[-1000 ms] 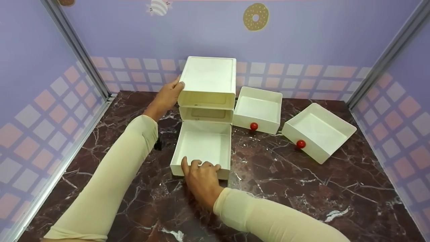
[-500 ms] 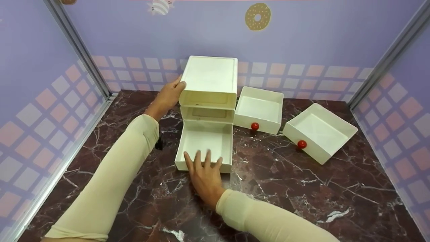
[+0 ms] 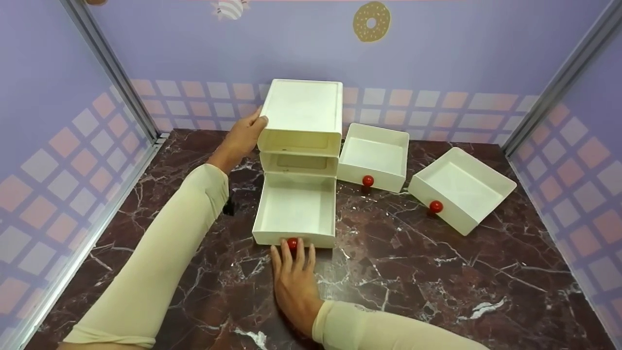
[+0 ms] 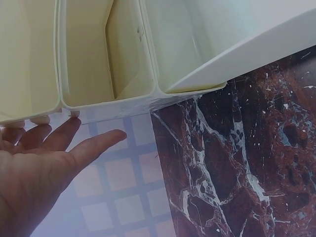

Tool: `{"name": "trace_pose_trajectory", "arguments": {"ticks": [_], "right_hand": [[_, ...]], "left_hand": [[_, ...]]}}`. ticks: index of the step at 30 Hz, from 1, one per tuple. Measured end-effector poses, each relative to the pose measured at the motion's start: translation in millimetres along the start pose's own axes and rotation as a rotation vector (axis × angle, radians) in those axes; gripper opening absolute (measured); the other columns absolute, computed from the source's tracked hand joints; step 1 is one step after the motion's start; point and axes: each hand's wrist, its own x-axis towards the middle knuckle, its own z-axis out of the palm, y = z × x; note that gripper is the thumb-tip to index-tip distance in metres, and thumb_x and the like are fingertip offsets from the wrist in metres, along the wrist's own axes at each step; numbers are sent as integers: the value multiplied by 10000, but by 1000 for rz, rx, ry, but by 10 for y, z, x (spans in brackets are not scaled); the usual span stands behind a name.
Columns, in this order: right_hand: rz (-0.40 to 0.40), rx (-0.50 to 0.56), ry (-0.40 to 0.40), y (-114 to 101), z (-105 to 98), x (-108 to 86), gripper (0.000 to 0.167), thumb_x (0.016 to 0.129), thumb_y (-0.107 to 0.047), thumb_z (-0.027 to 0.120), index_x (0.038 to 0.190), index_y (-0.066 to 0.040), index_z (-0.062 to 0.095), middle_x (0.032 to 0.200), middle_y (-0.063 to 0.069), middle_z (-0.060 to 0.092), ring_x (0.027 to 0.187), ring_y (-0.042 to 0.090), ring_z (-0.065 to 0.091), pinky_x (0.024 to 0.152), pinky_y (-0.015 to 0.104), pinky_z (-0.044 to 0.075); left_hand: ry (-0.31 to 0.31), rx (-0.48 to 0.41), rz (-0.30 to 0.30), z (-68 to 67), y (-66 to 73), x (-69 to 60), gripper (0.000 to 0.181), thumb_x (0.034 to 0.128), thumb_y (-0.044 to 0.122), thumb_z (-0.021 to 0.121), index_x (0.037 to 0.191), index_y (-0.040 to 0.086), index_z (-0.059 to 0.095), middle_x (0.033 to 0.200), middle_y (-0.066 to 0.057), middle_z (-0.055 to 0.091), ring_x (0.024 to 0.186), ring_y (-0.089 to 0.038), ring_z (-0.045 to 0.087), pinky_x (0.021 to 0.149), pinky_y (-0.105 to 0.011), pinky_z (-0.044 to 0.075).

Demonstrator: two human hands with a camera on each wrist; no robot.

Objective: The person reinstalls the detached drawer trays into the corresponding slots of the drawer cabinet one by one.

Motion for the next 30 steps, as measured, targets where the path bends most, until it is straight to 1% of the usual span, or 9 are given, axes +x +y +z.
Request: {"name": "trace_pose_trajectory", "arguments": {"ticks": [3, 6, 11, 16, 21, 26, 30], "right_hand": [[-14, 1, 45, 33, 42, 39, 552, 934, -210, 515, 1463, -55, 556, 1484, 183, 556, 1291, 468, 576, 1080, 565, 494], [-21, -14, 71, 79, 89, 95, 532, 946, -206, 494, 1444, -34, 573, 1481, 181, 560, 1285, 464, 581, 1076, 541, 505], [-22, -8, 66, 151, 158, 189, 519, 965, -189, 471, 1443, -10, 565, 1495, 187, 547, 1300, 462, 570, 1082, 526, 504], [-28, 13, 55, 208, 196, 278, 518, 964, -186, 501, 1439, 11, 563, 1500, 203, 539, 1303, 478, 561, 1091, 540, 492], [-17, 77, -2, 266, 214, 391, 549, 945, -170, 543, 1454, 35, 533, 1515, 220, 516, 1318, 508, 534, 1119, 564, 459], [6, 145, -58, 317, 240, 518, 550, 945, -127, 533, 1466, 49, 511, 1528, 224, 500, 1342, 517, 510, 1143, 578, 429], [4, 183, -123, 348, 247, 598, 573, 956, -127, 526, 1495, 60, 464, 1572, 231, 441, 1388, 522, 458, 1172, 577, 393]], "left_hand": [[0, 1, -2, -7, 0, 4, 673, 1049, 521, 388, 1637, 254, 199, 1686, 48, 265, 1550, -172, 272, 1276, -327, 230], [0, 4, -5, -10, 1, 6, 672, 1046, 525, 385, 1636, 261, 201, 1682, 47, 279, 1546, -163, 280, 1274, -324, 236], [-1, 16, 1, -2, -1, 7, 669, 1049, 512, 383, 1637, 246, 208, 1678, 25, 294, 1542, -175, 291, 1271, -334, 251], [3, 8, 6, 5, 0, 4, 666, 1052, 503, 389, 1636, 236, 213, 1679, 23, 293, 1543, -173, 290, 1269, -333, 255], [6, -7, 2, 11, 6, 1, 674, 1050, 501, 403, 1636, 225, 217, 1681, 14, 287, 1533, -174, 308, 1270, -336, 253], [10, 3, 16, 16, -3, 6, 670, 1052, 490, 402, 1635, 212, 225, 1676, 9, 301, 1532, -177, 311, 1267, -333, 258], [16, 13, 18, 21, -13, 22, 668, 1049, 486, 398, 1634, 212, 229, 1673, 12, 307, 1528, -176, 319, 1266, -325, 258]]}}
